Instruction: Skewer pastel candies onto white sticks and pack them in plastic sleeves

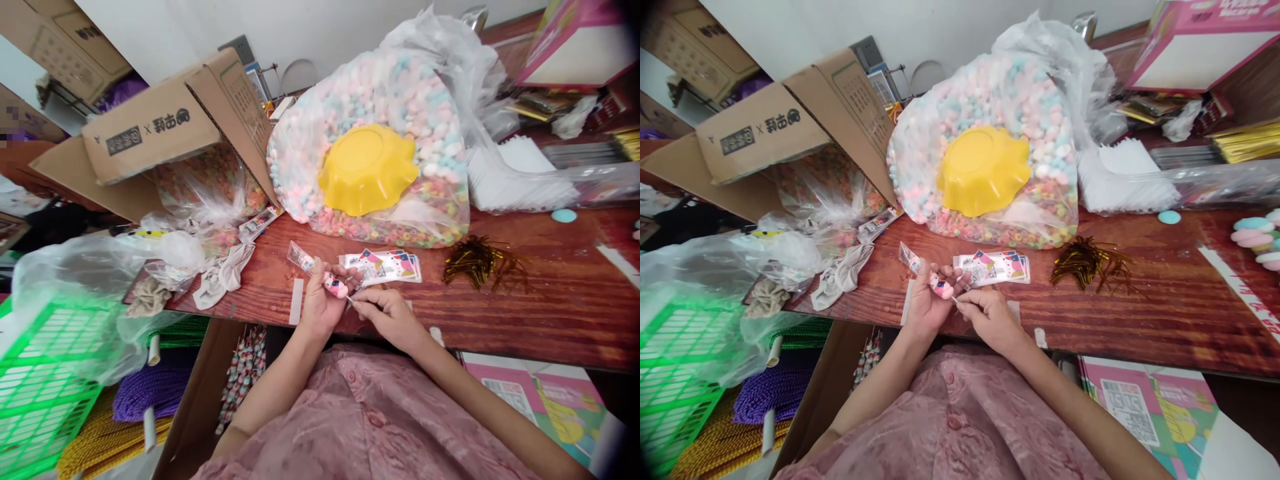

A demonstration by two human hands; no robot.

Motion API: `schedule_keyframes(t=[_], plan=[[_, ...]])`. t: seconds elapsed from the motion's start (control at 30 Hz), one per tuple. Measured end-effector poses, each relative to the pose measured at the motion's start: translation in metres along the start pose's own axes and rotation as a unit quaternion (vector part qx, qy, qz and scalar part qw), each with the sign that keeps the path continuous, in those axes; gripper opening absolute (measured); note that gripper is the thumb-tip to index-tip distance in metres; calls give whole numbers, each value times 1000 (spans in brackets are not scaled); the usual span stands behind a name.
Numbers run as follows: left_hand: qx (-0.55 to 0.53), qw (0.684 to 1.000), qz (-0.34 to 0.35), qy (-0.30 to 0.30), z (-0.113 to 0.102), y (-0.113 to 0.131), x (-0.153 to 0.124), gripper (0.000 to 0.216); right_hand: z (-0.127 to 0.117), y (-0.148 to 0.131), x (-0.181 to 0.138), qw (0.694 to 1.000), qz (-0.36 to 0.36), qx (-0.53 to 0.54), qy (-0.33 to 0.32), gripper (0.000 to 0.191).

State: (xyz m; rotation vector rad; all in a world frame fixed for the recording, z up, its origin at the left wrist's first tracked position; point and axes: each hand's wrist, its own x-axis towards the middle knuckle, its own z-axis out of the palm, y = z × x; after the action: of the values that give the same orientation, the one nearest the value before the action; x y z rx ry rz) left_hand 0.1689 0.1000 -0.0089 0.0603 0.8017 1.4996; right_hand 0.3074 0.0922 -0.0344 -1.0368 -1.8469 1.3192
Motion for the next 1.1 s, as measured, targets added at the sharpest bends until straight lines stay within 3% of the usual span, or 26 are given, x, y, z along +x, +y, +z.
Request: schedule_keyframes(t=[0.1,0.23,0.4,0.57,0.7,0.8,0.9,1.0,1.1], plan=[[10,1000,-4,-12,1,-2,-2,38,1,-2,0,994,60,75,-51,21],[18,1000,-1,-24,1,-5,-1,39,6,3,-2,992,26,-103,63,18],[-7,1000,-9,30,2,-1,3,42,7,12,-3,913,-86,-370,150,20],[6,1000,-12,27,-1,-7,2,42,6,14,-3,871,-163,-434,165,23],[48,999,-9,-21,-7,-22,2,42,10,14,-3,888,-173,-393,165,26],[75,996,3,-57,-12,-27,4,43,9,14,0,936,-129,-291,152,26],[81,994,6,-70,-16,-26,6,41,0,11,6,983,-68,-147,92,24],[81,994,-17,-71,-16,-21,7,35,-15,7,11,991,-58,-95,70,21],[86,995,-26,-54,-15,-19,5,31,-24,6,12,975,-115,-158,106,17]])
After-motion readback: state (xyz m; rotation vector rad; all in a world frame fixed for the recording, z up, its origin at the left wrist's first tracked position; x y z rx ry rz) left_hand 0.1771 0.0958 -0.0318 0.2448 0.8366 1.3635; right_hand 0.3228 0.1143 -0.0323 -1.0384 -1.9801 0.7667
